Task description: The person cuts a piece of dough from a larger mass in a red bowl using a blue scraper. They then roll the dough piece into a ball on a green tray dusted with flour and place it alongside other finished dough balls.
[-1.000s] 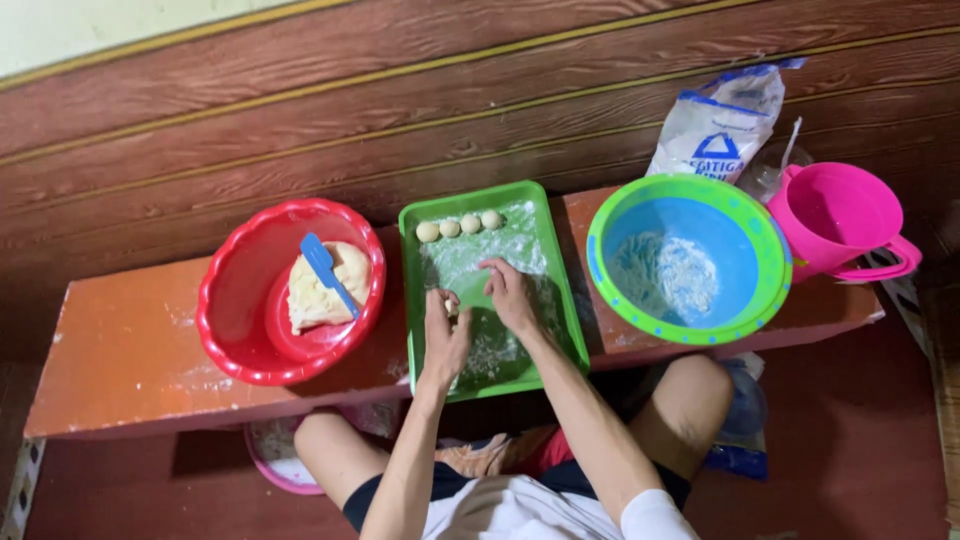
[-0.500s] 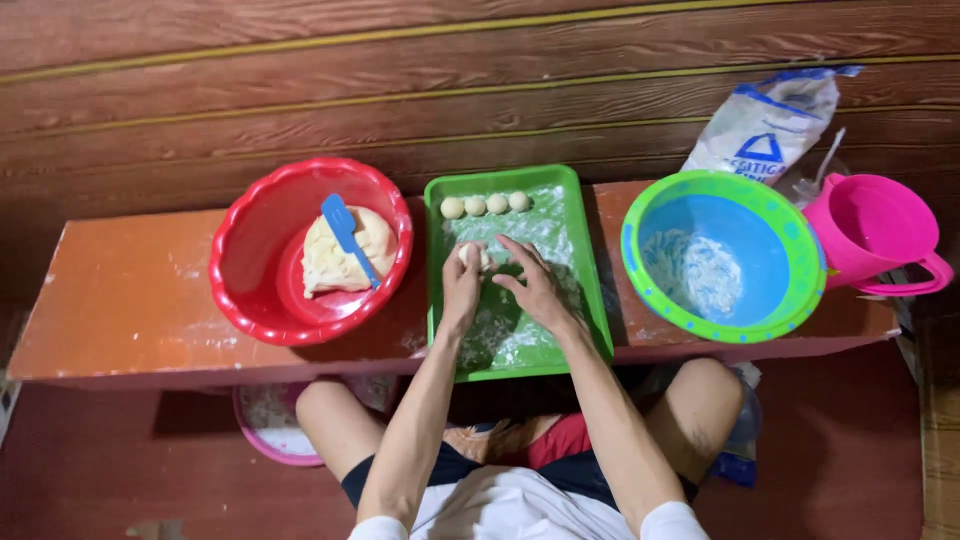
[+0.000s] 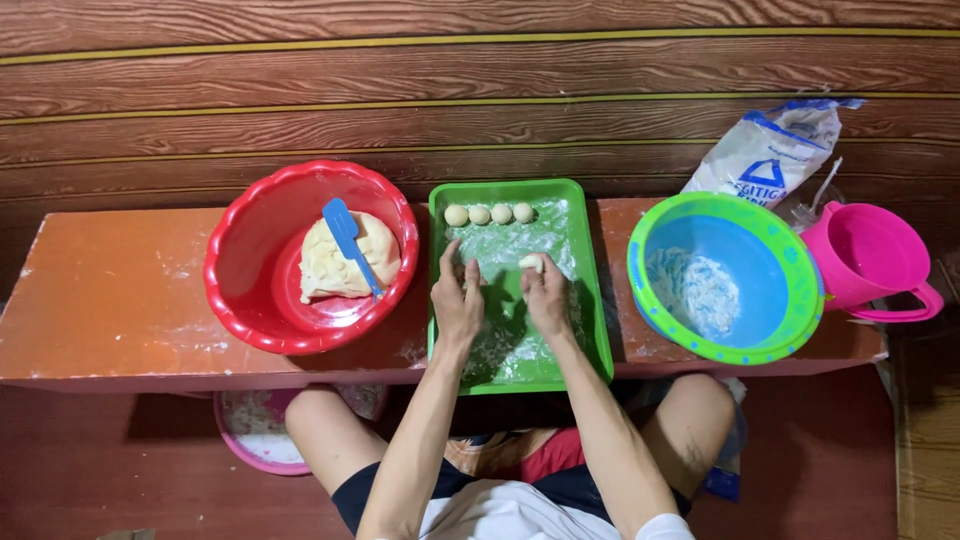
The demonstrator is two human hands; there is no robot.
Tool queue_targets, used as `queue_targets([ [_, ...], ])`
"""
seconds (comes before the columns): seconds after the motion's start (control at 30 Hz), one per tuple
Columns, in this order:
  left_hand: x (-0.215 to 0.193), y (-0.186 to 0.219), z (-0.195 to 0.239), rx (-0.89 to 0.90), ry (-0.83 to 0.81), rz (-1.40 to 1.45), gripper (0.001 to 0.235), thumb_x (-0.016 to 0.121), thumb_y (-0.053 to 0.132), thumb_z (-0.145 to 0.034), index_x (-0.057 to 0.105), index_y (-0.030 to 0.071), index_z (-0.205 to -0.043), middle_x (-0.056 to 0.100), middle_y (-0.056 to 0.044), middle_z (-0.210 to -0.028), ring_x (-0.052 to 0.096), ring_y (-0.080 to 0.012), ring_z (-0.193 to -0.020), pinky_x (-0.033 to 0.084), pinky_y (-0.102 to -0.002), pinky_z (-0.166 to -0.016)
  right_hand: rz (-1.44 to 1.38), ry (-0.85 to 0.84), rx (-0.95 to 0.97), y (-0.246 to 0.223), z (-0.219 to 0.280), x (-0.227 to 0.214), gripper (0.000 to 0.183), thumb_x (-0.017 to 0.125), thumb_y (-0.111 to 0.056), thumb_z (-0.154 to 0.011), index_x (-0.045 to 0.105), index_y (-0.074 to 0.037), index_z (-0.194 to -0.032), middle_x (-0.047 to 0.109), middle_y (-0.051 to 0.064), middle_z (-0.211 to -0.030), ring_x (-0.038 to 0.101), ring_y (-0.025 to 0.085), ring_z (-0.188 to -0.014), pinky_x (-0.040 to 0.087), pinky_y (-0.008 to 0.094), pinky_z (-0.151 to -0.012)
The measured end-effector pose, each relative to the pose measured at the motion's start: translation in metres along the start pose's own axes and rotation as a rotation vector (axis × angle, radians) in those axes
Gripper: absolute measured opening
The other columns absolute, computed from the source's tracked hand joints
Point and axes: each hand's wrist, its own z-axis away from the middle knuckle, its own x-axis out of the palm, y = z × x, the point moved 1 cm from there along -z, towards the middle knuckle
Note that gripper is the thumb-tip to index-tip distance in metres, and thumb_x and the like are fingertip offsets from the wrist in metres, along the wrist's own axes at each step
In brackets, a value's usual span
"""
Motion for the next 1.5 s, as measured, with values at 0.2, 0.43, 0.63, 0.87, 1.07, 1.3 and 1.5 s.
queue_targets([
  [0.2, 0.015, -0.015, 0.006, 0.167, -0.08, -0.113, 0.023, 0.06, 0.02, -0.103, 0.071, 0.015, -0.122, 0.071, -0.001, -0.07, 0.062, -0.0178, -0.061, 0.056, -0.032, -0.064, -0.455, -0.062, 0.217, -0.015, -0.006, -0.011, 0.018, 0.039, 0.0, -0.103, 0.053, -0.008, -0.111, 0.039, 0.0, -0.063, 0.039, 0.007, -0.043, 0.041, 0.023, -0.037],
  [0.43, 0.019, -0.022, 0.009, 0.256, -0.154, -0.198, 0.019, 0.067, 0.018, -0.096, 0.074, 0.021, -0.113, 0.07, 0.001, -0.071, 0.07, -0.0205, -0.076, 0.057, -0.035, -0.078, -0.812, -0.234, 0.304, 0.0, -0.015, -0.01, 0.028, 0.044, -0.043, -0.106, 0.051, -0.017, -0.1, 0.049, 0.004, -0.09, 0.053, 0.017, -0.08, 0.039, 0.026, -0.056],
  [0.63, 0.017, -0.011, 0.008, 0.266, -0.168, -0.157, 0.019, 0.065, 0.013, -0.096, 0.073, 0.017, -0.113, 0.07, -0.007, -0.072, 0.071, -0.0293, -0.078, 0.057, -0.041, -0.081, -0.593, -0.028, 0.223, -0.013, -0.014, -0.015, 0.026, 0.045, -0.006, -0.107, 0.05, 0.002, -0.131, 0.057, 0.009, -0.076, 0.056, 0.013, -0.049, 0.038, 0.02, -0.035],
  [0.87, 0.026, -0.022, 0.008, 0.261, -0.244, -0.135, 0.025, 0.059, 0.025, -0.103, 0.069, 0.014, -0.123, 0.072, -0.01, -0.089, 0.071, -0.0298, -0.093, 0.054, -0.043, -0.091, -0.908, -0.095, 0.383, 0.013, -0.028, -0.026, 0.034, 0.037, -0.044, -0.106, 0.054, -0.015, -0.113, 0.047, 0.006, -0.076, 0.043, 0.016, -0.055, 0.032, 0.027, -0.046],
  [1.07, 0.018, 0.017, 0.012, 0.281, -0.379, -0.098, 0.063, 0.061, 0.035, -0.102, 0.044, -0.006, -0.147, 0.06, -0.032, -0.126, 0.055, -0.0489, -0.124, 0.042, -0.059, -0.11, -0.772, -0.261, 0.37, -0.025, -0.008, -0.017, 0.052, 0.056, -0.019, -0.101, 0.045, -0.009, -0.152, 0.069, 0.023, -0.115, 0.067, 0.021, -0.089, 0.048, 0.018, -0.064],
  [1.3, 0.033, -0.016, 0.014, 0.379, -0.375, -0.142, 0.07, 0.077, 0.044, -0.09, 0.055, 0.0, -0.14, 0.059, -0.02, -0.127, 0.057, -0.0389, -0.125, 0.045, -0.049, -0.11, -0.575, -0.268, 0.251, -0.023, -0.003, -0.014, 0.048, 0.057, -0.007, -0.1, 0.046, -0.006, -0.147, 0.07, 0.024, -0.078, 0.066, 0.019, -0.053, 0.044, 0.017, -0.038],
  [1.5, 0.039, -0.038, 0.011, 0.427, -0.301, -0.14, 0.054, 0.077, 0.031, -0.091, 0.06, 0.0, -0.132, 0.061, -0.016, -0.122, 0.06, -0.0359, -0.12, 0.049, -0.046, -0.104, -0.73, -0.322, 0.329, -0.022, -0.003, -0.01, 0.047, 0.065, -0.013, -0.097, 0.053, -0.004, -0.142, 0.068, 0.018, -0.112, 0.072, 0.015, -0.087, 0.061, 0.022, -0.067],
])
